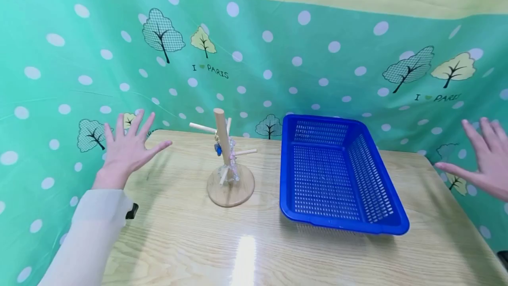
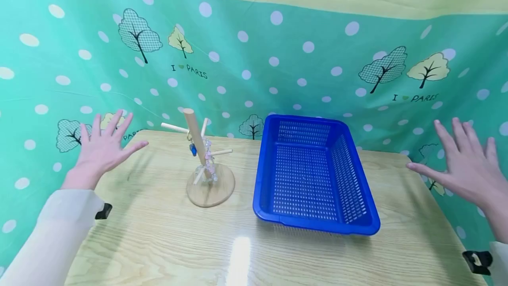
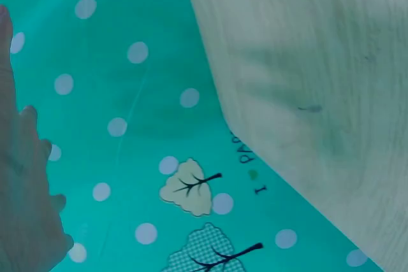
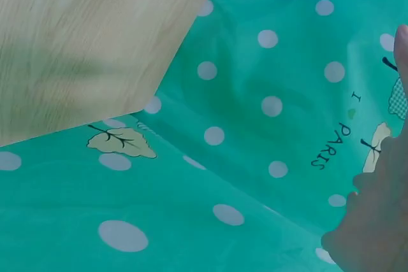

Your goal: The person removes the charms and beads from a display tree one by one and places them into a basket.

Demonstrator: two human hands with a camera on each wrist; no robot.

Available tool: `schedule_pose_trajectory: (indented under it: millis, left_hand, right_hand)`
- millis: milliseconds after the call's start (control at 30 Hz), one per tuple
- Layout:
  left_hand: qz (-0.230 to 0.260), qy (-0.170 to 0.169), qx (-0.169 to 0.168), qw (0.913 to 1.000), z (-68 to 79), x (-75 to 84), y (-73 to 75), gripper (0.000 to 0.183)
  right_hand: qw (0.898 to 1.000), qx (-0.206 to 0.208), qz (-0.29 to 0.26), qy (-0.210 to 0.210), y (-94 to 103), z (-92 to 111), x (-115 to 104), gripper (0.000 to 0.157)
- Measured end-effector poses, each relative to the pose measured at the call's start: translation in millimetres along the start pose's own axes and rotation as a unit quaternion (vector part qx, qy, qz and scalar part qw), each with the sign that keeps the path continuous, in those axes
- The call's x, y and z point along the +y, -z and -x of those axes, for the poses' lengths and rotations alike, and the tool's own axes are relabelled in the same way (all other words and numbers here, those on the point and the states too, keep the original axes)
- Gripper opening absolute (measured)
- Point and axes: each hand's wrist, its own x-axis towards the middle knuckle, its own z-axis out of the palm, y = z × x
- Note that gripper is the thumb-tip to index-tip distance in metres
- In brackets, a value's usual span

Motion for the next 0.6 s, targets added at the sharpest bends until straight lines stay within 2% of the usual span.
schedule_pose_trajectory:
  millis: [167,433,600]
  left_hand:
    - [0.007,-0.009,0.006,0.9999,0.0,6.9,10.6,0.094]
    - [0.005,-0.043,0.026,0.9987,-0.3,26.7,28.2,0.097]
    - [0.045,-0.063,0.049,0.9958,1.5,44.0,39.3,0.094]
  right_hand:
    - [1.0,-0.017,-0.02,-0.006,5.0,-3.4,-11.3,0.124]
    - [0.998,-0.052,-0.039,-0.011,13.2,-9.8,-38.0,0.119]
    - [0.998,-0.061,-0.031,-0.006,19.1,-9.5,-54.2,0.119]
